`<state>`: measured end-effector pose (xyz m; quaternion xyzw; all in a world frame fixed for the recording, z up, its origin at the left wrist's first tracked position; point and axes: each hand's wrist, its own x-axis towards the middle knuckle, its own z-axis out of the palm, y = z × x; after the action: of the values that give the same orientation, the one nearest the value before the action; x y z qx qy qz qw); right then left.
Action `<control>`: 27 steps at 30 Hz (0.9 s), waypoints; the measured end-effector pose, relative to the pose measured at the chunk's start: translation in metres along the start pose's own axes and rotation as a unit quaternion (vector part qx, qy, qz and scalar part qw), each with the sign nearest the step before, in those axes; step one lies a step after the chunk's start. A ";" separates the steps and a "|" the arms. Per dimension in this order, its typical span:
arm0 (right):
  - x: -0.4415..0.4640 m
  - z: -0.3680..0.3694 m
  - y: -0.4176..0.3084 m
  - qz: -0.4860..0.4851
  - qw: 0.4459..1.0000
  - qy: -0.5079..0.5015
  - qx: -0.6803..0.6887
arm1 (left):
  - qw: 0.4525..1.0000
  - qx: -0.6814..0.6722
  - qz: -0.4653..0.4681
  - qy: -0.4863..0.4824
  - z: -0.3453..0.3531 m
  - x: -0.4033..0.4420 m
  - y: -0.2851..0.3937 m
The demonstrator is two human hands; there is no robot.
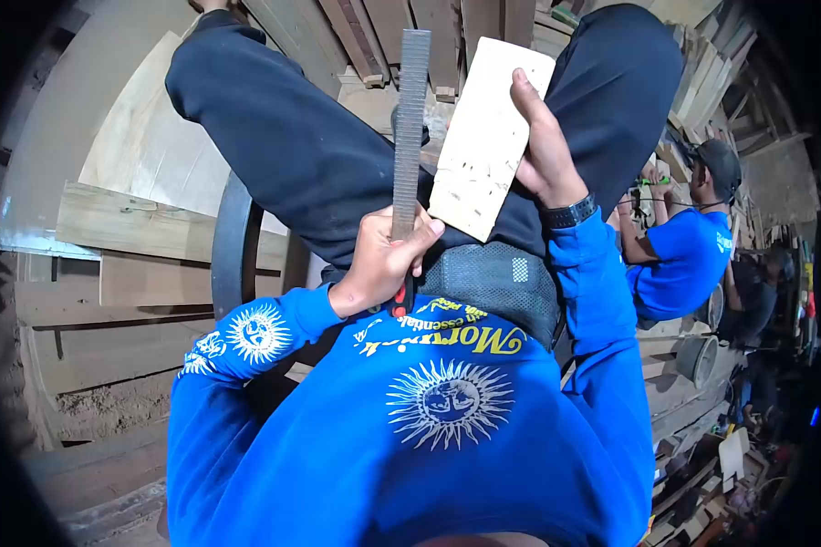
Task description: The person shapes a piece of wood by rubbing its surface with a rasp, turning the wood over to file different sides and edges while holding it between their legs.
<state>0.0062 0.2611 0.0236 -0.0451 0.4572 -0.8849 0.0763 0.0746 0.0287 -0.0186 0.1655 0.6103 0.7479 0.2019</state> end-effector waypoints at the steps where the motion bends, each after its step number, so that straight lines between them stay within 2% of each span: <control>1: 0.001 0.002 0.001 0.005 1.000 -0.016 0.011 | 1.000 -0.005 -0.010 -0.004 0.000 0.000 -0.001; 4: 0.011 0.013 0.002 -0.010 1.000 -0.009 0.016 | 1.000 0.016 -0.027 -0.001 0.001 0.000 -0.001; 7: 0.027 0.026 -0.003 -0.031 0.999 0.006 0.017 | 0.999 0.032 -0.001 0.008 0.001 0.000 -0.004; 11: 0.040 0.044 -0.015 -0.073 0.996 -0.003 0.041 | 0.998 0.053 -0.007 0.019 0.002 -0.003 -0.007; 13: 0.041 0.046 -0.022 -0.073 0.995 -0.040 0.046 | 0.998 0.069 -0.003 0.010 0.002 -0.003 -0.005; 14: 0.046 0.044 -0.022 -0.086 0.994 -0.032 0.067 | 0.997 0.070 -0.006 0.012 0.003 -0.003 -0.003; 15: 0.037 0.057 -0.026 -0.107 0.993 0.017 0.049 | 0.997 0.070 -0.010 0.012 0.003 -0.004 -0.002; 17: 0.032 0.055 -0.030 -0.088 0.992 -0.041 0.082 | 0.998 0.056 -0.011 0.007 0.004 -0.004 -0.003; 18: 0.029 0.055 -0.032 -0.094 0.992 -0.038 0.076 | 0.999 0.052 -0.015 0.002 0.004 -0.005 -0.005; 21: 0.030 0.050 -0.032 -0.121 0.991 -0.019 0.060 | 0.995 0.036 -0.022 -0.089 -0.002 -0.003 -0.007; 22: 0.026 0.050 -0.035 -0.121 0.991 -0.003 0.054 | 0.990 0.040 -0.053 -0.122 -0.003 -0.002 -0.003; 25: 0.024 0.038 -0.035 -0.117 0.992 0.004 0.048 | 0.982 -0.001 -0.099 -0.159 -0.001 0.000 0.002; 26: 0.025 0.033 -0.035 -0.113 0.992 0.011 0.061 | 0.973 0.009 -0.151 -0.177 -0.005 0.002 0.006; 27: 0.023 0.029 -0.033 -0.106 0.992 0.003 0.074 | 0.971 0.010 -0.150 -0.187 -0.007 0.002 0.010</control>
<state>-0.0155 0.2526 0.0680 -0.0851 0.3836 -0.9194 -0.0157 0.0684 0.0218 -0.0098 0.2109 0.5869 0.6590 0.4205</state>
